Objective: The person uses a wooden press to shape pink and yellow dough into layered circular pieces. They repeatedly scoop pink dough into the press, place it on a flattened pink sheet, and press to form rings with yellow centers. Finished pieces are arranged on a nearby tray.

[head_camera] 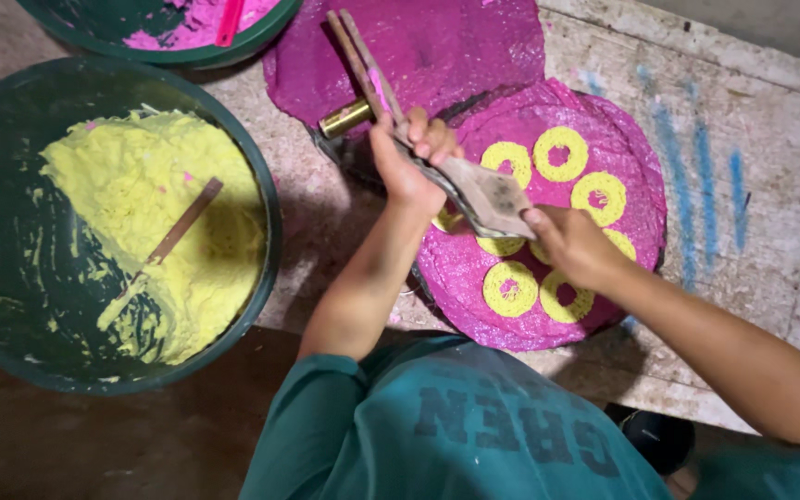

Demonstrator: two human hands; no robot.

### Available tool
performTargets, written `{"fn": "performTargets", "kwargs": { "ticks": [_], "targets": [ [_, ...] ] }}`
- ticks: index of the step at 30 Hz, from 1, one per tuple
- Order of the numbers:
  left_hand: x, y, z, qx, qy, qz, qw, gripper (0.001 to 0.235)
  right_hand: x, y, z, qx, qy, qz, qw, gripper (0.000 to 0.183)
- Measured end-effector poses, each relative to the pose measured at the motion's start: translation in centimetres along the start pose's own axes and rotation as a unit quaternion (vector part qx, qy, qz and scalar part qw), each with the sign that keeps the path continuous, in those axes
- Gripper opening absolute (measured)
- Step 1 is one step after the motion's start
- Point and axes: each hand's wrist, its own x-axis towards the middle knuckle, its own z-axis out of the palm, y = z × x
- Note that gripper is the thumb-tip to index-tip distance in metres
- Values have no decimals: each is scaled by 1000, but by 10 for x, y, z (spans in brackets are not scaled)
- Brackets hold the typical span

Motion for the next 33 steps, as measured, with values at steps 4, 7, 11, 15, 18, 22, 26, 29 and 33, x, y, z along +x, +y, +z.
{"fn": "performTargets", "kwargs": {
  "ticks": [4,7,11,15,18,22,26,29,33],
  "targets": [
    [-14,6,0,278,9,-87,957,61,-22,55,-30,-12,42,-36,998,65],
    [-40,31,12,702,-101,-30,704,85,-51,97,-32,206,99,-26,973,73],
    [-70,36,24,883,-182,-3,432,108,-77,133,-8,261,195,-19,945,84],
    [-68,31,28,889,-163,2,428,106,-83,128,12,467,200,-62,859,81],
    [-68,38,27,820,-146,7,554,102,-73,106,13,530,182,-46,827,79],
    [-84,69,29,775,-136,118,606,94,-13,66,5,528,199,-37,825,53],
    [-127,100,34,800,-44,53,595,97,87,33,-11,266,203,16,942,42],
    [-170,117,30,787,45,-36,614,99,181,7,-18,-26,270,-77,959,56],
    [-207,110,3,881,101,-17,462,106,270,-25,-6,-72,257,-24,963,60]
  ]
}}
